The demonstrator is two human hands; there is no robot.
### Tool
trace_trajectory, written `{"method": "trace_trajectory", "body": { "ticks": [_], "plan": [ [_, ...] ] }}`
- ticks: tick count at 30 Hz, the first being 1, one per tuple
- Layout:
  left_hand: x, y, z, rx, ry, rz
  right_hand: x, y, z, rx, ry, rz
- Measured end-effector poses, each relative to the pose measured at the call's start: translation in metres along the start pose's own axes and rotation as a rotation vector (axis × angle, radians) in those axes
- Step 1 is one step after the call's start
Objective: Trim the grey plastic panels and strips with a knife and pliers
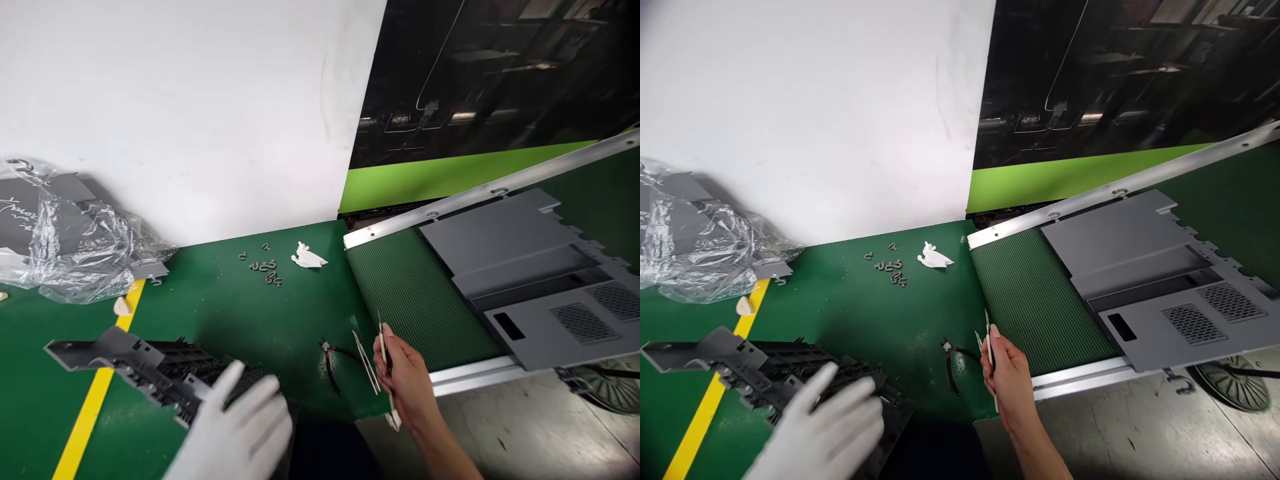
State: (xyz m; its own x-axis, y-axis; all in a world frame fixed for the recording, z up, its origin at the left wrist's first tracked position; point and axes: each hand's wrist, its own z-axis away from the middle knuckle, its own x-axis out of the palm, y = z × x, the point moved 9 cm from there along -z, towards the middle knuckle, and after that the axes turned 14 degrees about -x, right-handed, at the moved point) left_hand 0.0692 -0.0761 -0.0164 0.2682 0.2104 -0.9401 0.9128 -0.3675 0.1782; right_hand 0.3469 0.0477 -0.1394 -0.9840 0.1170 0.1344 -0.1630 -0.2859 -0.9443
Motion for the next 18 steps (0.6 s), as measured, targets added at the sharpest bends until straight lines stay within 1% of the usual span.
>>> {"method": "trace_trajectory", "body": {
  "ticks": [1,2,3,5,8,10,11,13,15,17,18],
  "plan": [
    [0.008,0.02,-0.004,-0.001,0.002,0.002,0.001,0.0,-0.001,-0.001,-0.001,-0.004],
    [0.015,0.035,-0.008,-0.003,0.006,0.004,0.003,-0.001,-0.001,-0.005,-0.006,-0.007],
    [0.02,0.045,-0.013,-0.016,-0.002,-0.003,0.005,-0.001,-0.002,-0.01,-0.015,-0.01],
    [0.028,0.053,-0.023,-0.07,-0.052,-0.065,0.008,-0.004,-0.003,-0.021,-0.04,-0.017],
    [0.025,0.055,-0.038,-0.157,-0.114,-0.212,0.011,-0.007,-0.004,-0.035,-0.066,-0.021],
    [0.017,0.056,-0.048,-0.196,-0.081,-0.24,0.01,-0.008,-0.003,-0.044,-0.066,-0.024],
    [0.012,0.056,-0.052,-0.225,-0.04,-0.229,0.008,-0.007,-0.002,-0.045,-0.062,-0.024],
    [0.003,0.053,-0.061,-0.287,0.089,-0.199,0.005,-0.005,0.0,-0.042,-0.049,-0.024],
    [-0.004,0.05,-0.069,-0.303,0.222,-0.183,0.003,-0.002,0.003,-0.032,-0.043,-0.025],
    [-0.01,0.039,-0.077,-0.291,0.276,-0.164,0.0,0.001,0.004,-0.026,-0.042,-0.035],
    [-0.016,0.027,-0.081,-0.308,0.289,-0.137,-0.001,0.002,0.004,-0.027,-0.044,-0.041]
  ]
}}
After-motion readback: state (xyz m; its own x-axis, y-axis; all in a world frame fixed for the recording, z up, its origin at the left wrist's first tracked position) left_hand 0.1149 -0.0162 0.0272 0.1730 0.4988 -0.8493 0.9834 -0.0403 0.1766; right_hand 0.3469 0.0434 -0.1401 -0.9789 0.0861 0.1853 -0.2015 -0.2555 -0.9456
